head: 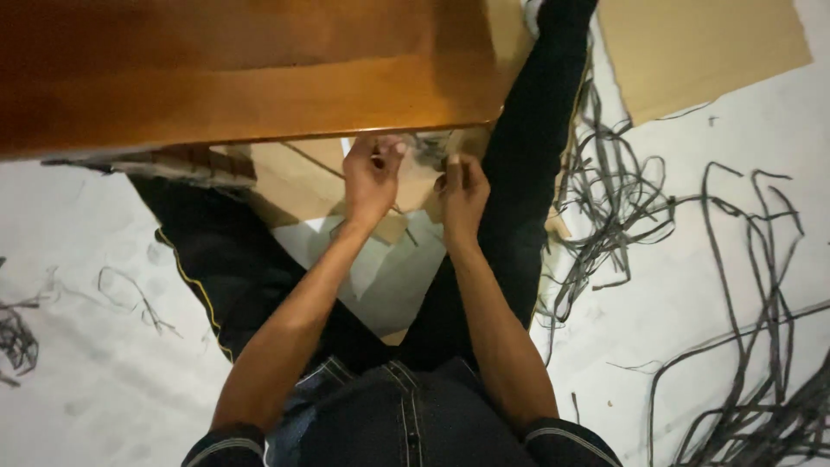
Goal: Removing protective plastic or rattan strips from the legs of a wooden table.
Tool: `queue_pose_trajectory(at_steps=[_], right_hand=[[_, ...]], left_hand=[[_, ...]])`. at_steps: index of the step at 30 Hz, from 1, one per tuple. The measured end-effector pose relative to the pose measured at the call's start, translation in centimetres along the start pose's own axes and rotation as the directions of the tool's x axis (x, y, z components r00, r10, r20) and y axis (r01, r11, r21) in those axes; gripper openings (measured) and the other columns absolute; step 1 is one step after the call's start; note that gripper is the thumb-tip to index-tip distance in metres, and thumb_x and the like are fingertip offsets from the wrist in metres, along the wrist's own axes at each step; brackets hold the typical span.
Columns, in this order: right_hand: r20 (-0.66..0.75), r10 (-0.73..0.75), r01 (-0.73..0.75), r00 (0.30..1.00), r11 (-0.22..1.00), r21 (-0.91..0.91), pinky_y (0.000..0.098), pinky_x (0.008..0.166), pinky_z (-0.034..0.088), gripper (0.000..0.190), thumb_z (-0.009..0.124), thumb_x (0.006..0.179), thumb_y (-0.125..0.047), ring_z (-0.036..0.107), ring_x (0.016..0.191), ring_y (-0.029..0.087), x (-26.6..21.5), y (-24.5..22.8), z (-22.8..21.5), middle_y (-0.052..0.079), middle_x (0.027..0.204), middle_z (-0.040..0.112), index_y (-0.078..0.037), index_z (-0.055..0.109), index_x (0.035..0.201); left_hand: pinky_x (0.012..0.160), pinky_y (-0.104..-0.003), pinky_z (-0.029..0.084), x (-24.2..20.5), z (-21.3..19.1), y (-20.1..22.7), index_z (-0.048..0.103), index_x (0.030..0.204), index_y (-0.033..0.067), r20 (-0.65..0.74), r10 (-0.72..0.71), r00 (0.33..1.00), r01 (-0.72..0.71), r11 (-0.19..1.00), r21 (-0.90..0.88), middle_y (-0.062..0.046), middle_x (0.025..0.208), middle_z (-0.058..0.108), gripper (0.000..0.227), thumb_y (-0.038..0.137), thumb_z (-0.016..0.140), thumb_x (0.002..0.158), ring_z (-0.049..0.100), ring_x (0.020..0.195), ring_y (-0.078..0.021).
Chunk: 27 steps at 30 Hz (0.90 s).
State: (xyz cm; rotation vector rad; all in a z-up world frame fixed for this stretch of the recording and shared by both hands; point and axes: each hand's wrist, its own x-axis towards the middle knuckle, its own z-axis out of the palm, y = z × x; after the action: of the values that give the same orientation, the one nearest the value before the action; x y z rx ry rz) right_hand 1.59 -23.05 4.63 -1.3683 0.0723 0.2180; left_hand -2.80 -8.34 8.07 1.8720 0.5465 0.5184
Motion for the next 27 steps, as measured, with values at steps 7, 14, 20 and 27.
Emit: queue_pose_trajectory(at_steps=[7, 14, 20, 27], right_hand=[[-0.111, 0.136, -0.151, 0.984, 0.979, -0.14, 0.0263, 0.057, 0.047, 0.028, 0.061, 0.103, -0.034, 0.056, 0.067, 0.009, 1.2, 9.0, -6.4, 0.0, 0.08, 0.062, -0.008, 0.065, 0.111], [-0.114, 0.11, -0.14, 0.987, 0.945, -0.297, 0.0326, 0.071, 0.053, 0.041, 0.065, 0.097, -0.036, 0.064, 0.085, 0.017, 1.5, 7.9, -4.5, 0.007, 0.099, 0.069, -0.005, 0.061, 0.123], [-0.128, 0.068, -0.096, 0.989, 0.97, -0.223, 0.0399, 0.097, 0.043, 0.073, 0.047, 0.113, -0.055, 0.049, 0.115, 0.028, 6.9, 10.2, -5.6, 0.031, 0.146, 0.048, 0.009, 0.048, 0.149], [0.268, 0.265, -0.162, 0.926, 0.922, -0.351, 0.0364, 0.112, 0.037, 0.07, 0.039, 0.105, -0.054, 0.051, 0.133, 0.025, 9.3, 15.3, -9.0, 0.011, 0.147, 0.055, -0.002, 0.051, 0.15]], left_hand=[[0.075, -0.032, 0.057, -2.4, -5.7, -8.8, 0.062, 0.114, 0.0023, 0.102, -0.003, 0.995, 0.008, 0.999, -0.045, -0.006, 0.097, 0.068, 0.028, 0.021, 0.075, 0.099, 0.066, 0.087, -0.0142], [0.078, -0.035, 0.056, -10.4, -12.6, -28.3, 0.068, 0.107, 0.0008, 0.166, -0.317, 0.934, 0.28, 0.936, 0.212, -0.013, 0.096, 0.073, 0.021, 0.021, 0.072, 0.1, 0.07, 0.089, -0.022], [0.086, -0.032, 0.055, -9.0, -14.6, -20.6, 0.061, 0.114, 0.0023, -0.095, -0.186, 0.978, 0.189, 0.982, 0.025, -0.011, 0.11, 0.069, 0.017, 0.014, 0.067, 0.103, 0.067, 0.098, -0.018], [0.089, -0.03, 0.054, -7.7, -22.8, -17.3, 0.048, 0.132, 0.0038, -0.419, -0.125, 0.9, 0.137, 0.991, 0.0, -0.006, 0.116, 0.06, 0.033, -0.002, 0.063, 0.103, 0.063, 0.096, -0.0173]])
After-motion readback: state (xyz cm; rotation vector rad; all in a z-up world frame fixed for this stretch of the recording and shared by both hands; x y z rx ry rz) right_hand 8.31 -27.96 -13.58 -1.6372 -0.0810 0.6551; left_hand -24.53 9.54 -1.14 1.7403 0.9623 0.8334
